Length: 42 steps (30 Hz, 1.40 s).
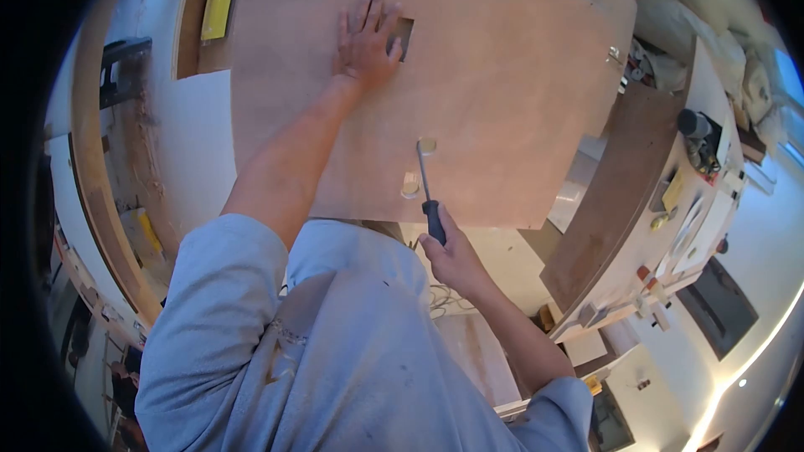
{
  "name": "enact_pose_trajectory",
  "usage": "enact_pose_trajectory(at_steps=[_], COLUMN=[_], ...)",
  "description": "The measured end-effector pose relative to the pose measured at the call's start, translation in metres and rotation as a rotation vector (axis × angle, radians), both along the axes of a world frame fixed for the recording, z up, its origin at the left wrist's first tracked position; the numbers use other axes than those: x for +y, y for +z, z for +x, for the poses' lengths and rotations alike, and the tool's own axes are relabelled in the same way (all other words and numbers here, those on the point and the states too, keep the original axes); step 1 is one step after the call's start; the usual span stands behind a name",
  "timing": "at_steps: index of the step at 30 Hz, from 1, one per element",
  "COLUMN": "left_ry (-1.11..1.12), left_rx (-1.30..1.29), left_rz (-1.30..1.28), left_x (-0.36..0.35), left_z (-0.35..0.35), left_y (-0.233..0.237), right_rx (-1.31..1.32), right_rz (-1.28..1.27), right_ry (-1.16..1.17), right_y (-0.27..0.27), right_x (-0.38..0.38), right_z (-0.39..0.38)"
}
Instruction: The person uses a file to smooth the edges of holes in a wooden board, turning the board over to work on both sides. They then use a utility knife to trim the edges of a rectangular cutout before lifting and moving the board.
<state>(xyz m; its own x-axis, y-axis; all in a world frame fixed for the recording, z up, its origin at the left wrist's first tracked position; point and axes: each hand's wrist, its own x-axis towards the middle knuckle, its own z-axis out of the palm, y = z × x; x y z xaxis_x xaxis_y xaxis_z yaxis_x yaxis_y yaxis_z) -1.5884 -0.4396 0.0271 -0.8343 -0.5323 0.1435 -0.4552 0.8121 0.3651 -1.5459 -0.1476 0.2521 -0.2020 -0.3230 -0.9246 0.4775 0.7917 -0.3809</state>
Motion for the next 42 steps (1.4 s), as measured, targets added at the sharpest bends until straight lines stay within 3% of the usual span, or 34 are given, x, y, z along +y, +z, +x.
enact_pose_trajectory(at_steps=[4, 7, 10, 13, 16, 18, 24, 27, 30, 33, 36, 40, 42], left_ry=[0.0, 0.005, 0.016, -0.006, 0.002, 0.008, 0.003, 0.017, 0.011, 0.014, 0.006, 0.013, 0.026], left_rx=[0.003, -0.028, -0.02, -0.018, -0.065, -0.048, -0.052, -0.054, -0.049, -0.046, -0.031, 0.024, 0.028], left_rz=[0.005, -0.026, -0.026, -0.003, -0.026, 0.001, 0.006, -0.004, -0.033, -0.037, -0.009, 0.005, -0.009], left_x=[-0.001, -0.002, 0.001, -0.002, -0.003, -0.003, -0.003, 0.0, 0.0, -0.003, 0.0, -0.001, -0.001], left_z=[-0.003, -0.003, -0.003, -0.001, -0.002, -0.003, -0.004, -0.001, -0.003, -0.003, -0.001, 0.002, -0.002], left_y=[0.002, 0.002, -0.001, 0.002, 0.005, 0.003, 0.006, 0.007, 0.005, 0.003, 0.003, 0.007, -0.003], right_rx=[0.427, 0.477, 0.409, 0.311, 0.647, 0.573, -0.107, 0.599, 1.207, 1.378, 1.386, 0.932, 1.012], right_rz=[0.038, 0.28, 0.251, 0.377, -0.303, -0.153, 0.0, -0.073, -0.185, -0.191, -0.264, -0.086, -0.172], right_ry=[0.627, 0.947, 1.227, 1.362, 0.718, 0.529, 0.022, 0.827, 1.613, 2.131, 2.191, 1.907, 1.932], right_y=[-0.07, -0.098, -0.044, 0.016, -0.05, -0.098, -0.057, -0.014, 0.022, 0.042, 0.057, -0.002, -0.043], right_x=[-0.013, -0.043, -0.025, -0.017, 0.036, 0.0, -0.037, 0.006, -0.015, -0.059, -0.075, -0.063, -0.055], right_z=[0.003, -0.011, -0.04, -0.054, -0.006, 0.004, -0.037, -0.042, -0.078, -0.093, -0.105, -0.137, -0.118])
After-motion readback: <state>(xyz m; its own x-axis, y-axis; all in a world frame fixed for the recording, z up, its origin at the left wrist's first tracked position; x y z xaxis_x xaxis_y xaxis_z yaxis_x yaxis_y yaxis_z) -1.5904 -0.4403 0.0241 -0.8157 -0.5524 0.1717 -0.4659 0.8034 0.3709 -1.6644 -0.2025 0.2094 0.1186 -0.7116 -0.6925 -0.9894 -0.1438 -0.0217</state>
